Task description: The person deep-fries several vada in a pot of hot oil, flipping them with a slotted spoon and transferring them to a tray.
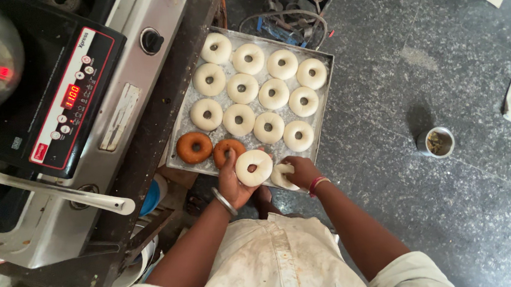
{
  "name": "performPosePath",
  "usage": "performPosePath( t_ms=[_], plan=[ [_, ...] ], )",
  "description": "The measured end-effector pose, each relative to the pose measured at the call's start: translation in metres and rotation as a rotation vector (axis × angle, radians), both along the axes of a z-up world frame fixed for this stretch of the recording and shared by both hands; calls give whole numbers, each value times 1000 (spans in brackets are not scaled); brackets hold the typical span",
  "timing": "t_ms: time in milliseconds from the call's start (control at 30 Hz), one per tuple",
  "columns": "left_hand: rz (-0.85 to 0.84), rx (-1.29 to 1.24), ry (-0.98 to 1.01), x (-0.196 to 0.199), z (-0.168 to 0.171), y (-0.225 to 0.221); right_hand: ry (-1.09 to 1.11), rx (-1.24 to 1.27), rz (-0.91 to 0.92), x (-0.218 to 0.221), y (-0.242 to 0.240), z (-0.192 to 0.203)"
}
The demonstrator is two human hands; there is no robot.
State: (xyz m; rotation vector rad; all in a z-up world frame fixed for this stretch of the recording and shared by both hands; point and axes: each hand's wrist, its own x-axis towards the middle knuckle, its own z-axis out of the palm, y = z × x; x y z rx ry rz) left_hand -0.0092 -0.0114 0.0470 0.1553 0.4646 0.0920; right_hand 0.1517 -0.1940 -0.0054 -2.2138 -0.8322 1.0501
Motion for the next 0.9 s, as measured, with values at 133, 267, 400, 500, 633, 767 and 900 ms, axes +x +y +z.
performPosePath(
  t_ms=[133, 267, 400, 500, 633, 767, 900],
  plan=[
    [-80, 254, 83, -10, 3, 0, -82, 34, 32, 7, 1, -1],
    [13, 158, 8, -16, 23, 0, -101, 45, 40, 16, 11, 21],
    [26, 450, 11, -18, 54, 5, -186, 79, 137, 35, 30, 63],
    [125, 502, 78, -20, 85, 11, -314, 190, 210, 44, 54, 110],
    [164, 563, 80, -23, 129, 34, -174, 144, 145, 47, 90, 198],
    [184, 984, 128, -32, 182, 72, -331, 472, 358, 46, 129, 282],
    [23, 1477, 307, -58, 269, 116, -370, 573, 520, 31, 173, 362]
  ],
)
